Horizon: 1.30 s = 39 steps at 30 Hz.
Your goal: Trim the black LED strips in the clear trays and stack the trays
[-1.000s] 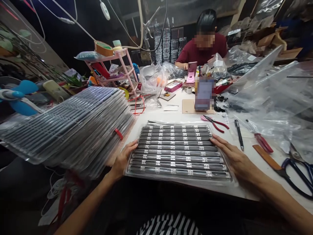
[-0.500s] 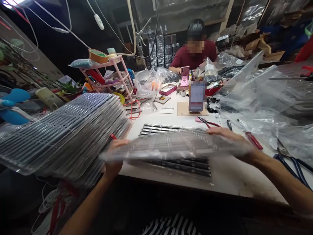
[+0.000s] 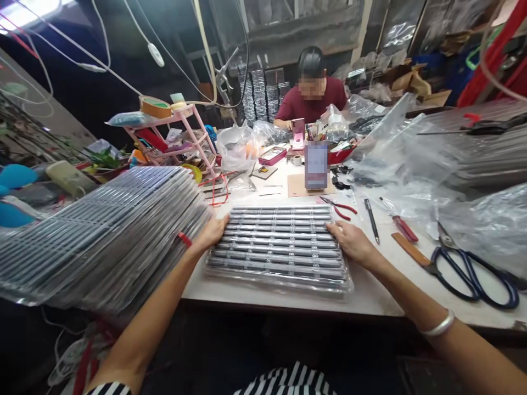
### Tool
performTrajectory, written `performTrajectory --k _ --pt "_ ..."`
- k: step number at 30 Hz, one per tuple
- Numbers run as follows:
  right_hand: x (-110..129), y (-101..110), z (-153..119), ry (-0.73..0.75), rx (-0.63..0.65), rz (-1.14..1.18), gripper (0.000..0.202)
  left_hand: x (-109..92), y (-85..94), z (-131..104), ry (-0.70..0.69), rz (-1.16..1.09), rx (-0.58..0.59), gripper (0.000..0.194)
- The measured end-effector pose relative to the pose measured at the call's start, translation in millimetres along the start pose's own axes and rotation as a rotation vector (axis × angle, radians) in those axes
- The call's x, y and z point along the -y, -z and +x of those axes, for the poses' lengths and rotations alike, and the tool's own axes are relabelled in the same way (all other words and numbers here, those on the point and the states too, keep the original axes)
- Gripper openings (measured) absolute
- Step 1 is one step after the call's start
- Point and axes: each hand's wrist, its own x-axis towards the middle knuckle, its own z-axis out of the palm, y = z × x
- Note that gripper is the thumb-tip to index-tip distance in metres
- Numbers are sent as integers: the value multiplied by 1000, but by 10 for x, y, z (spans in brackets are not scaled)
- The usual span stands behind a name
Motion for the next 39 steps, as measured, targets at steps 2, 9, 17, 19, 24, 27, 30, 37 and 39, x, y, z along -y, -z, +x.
performTrajectory --k 2,9,17,19,24,27,30,37,39 --pt "-76 -58 -26 -19 3 -45 43 39 -63 -1 24 -10 36 47" --pt "-173 -180 -518 -108 -72 -131 71 123 11 -491 -87 -248 133 63" --pt "-278 -204 -685 -128 -162 -111 74 169 4 -888 -83 -351 101 54" --pt "-246 -223 -696 -124 -207 -136 70 178 -1 -870 -87 -362 93 52" --pt "-156 -289 -835 -24 -243 -56 58 251 -9 -1002 -52 -354 57 53" --pt "-95 -328 -877 -17 -279 51 54 285 -21 -1111 -52 -349 -22 47" --pt "16 -334 -873 -124 -315 199 52 245 -6 -1177 -66 -373 -58 44" --pt "548 -126 -848 124 -522 283 48 -78 156 -1253 -208 -828 -99 36" --pt "693 -83 -793 262 -599 334 46 -175 242 -1233 -249 -1015 -296 43"
